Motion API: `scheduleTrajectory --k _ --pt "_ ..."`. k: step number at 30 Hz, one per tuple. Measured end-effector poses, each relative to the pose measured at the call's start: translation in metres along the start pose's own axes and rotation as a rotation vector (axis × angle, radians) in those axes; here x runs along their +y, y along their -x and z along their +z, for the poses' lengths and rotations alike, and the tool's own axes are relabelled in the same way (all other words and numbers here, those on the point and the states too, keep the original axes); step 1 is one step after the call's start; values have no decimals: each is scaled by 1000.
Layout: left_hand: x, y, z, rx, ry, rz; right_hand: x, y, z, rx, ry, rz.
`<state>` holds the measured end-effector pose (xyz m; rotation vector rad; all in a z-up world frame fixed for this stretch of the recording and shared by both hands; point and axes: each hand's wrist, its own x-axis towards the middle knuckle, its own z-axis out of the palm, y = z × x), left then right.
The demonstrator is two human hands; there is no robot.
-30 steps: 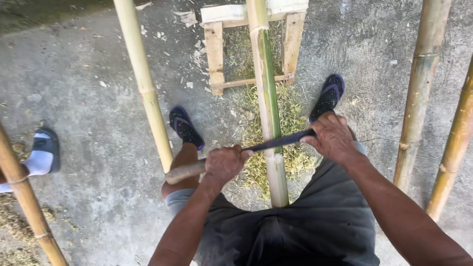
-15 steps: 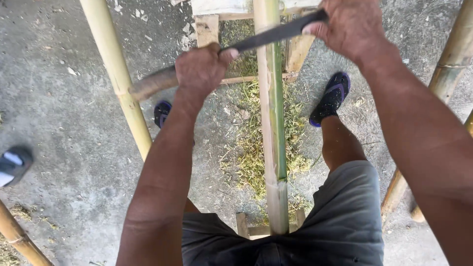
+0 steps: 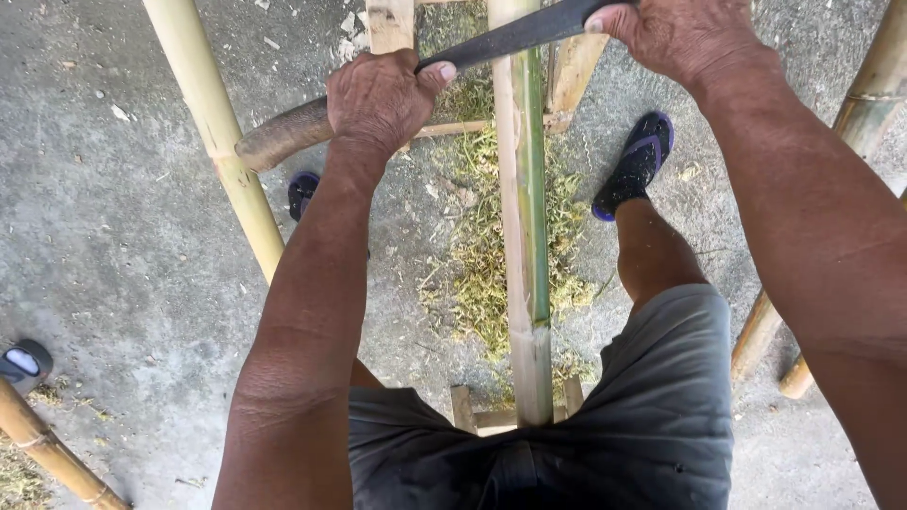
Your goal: Scraping the outer layer of a bamboo pole using a machete to prepare it for manufacturing.
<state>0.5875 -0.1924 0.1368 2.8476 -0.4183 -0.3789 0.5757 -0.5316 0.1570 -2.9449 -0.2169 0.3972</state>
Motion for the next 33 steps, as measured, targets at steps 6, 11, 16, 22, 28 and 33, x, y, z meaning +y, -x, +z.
scheduleTrajectory --k 6,11,16,22,28,33 --pt "2 42 13 -99 -2 12 -10 39 12 54 131 11" --pt "15 89 20 -221 12 -31 -12 80 29 87 268 -122" --pt "26 144 31 -193 -8 -7 -32 132 41 26 216 -70" --pt "39 213 44 -302 17 -31 -59 203 54 -132 97 34" --pt "52 273 47 -277 72 -14 -67 273 86 8 158 -44" --pt "49 274 47 -206 130 27 -68 282 93 152 116 -82"
